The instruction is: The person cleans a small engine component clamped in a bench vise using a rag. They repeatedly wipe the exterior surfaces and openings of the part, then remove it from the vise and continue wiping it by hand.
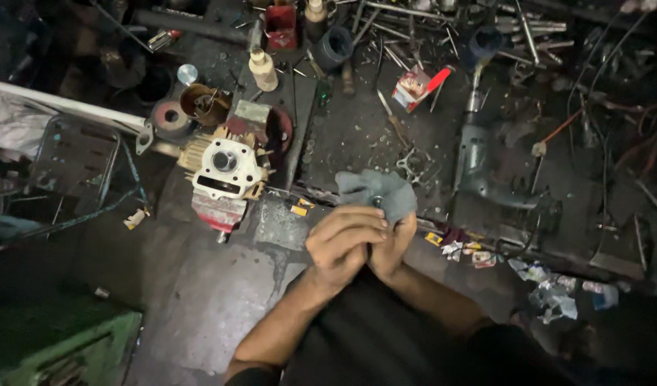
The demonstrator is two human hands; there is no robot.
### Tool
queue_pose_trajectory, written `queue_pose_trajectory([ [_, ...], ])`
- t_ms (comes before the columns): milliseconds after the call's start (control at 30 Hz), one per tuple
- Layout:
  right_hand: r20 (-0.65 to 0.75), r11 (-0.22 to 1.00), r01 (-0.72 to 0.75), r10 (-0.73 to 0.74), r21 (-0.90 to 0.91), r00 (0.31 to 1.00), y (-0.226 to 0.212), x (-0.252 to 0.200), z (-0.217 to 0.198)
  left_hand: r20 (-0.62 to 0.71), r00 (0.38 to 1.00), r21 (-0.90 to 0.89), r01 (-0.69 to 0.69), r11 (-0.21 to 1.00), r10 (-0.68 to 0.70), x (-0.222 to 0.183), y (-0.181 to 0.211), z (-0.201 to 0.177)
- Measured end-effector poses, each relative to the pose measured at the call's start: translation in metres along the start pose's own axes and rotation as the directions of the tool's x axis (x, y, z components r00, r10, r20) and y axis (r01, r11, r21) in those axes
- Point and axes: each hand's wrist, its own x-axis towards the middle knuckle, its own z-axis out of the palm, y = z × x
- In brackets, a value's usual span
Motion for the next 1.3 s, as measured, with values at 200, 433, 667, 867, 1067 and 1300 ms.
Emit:
queue_pose_trajectory([
  [200,0.172,0.867,-0.367,0.326,0.337,0.929,0.000,0.070,-0.013,0.256,0.965,-0.125,-0.025,0.992,0.056,0.029,-0.007,-0.005],
  [433,0.466,0.520,-0.631,0.425,0.576,0.776,-0.013,0.084,-0.019,-0.137,0.990,0.065,0.051,0.997,-0.041,0.038,-0.027,0.004],
  [667,0.301,0.701,-0.496,0.395,0.513,0.868,-0.007,0.080,-0.009,-0.168,0.986,0.131,0.023,0.991,0.000,0.041,-0.042,0.017],
  [867,0.292,0.778,-0.456,0.358,0.432,0.887,0.011,0.091,-0.016,0.005,1.000,0.004,-0.030,1.000,0.029,0.052,-0.047,0.019],
  [1067,0.393,0.869,-0.469,0.380,0.159,0.837,0.035,0.123,-0.058,0.318,0.925,0.026,0.211,0.977,-0.209,0.075,-0.021,-0.018],
  [1300,0.594,0.975,-0.148,0.022,0.165,0.804,0.064,0.149,-0.101,0.206,0.881,0.567,0.247,0.785,-0.426,0.117,-0.081,-0.146],
])
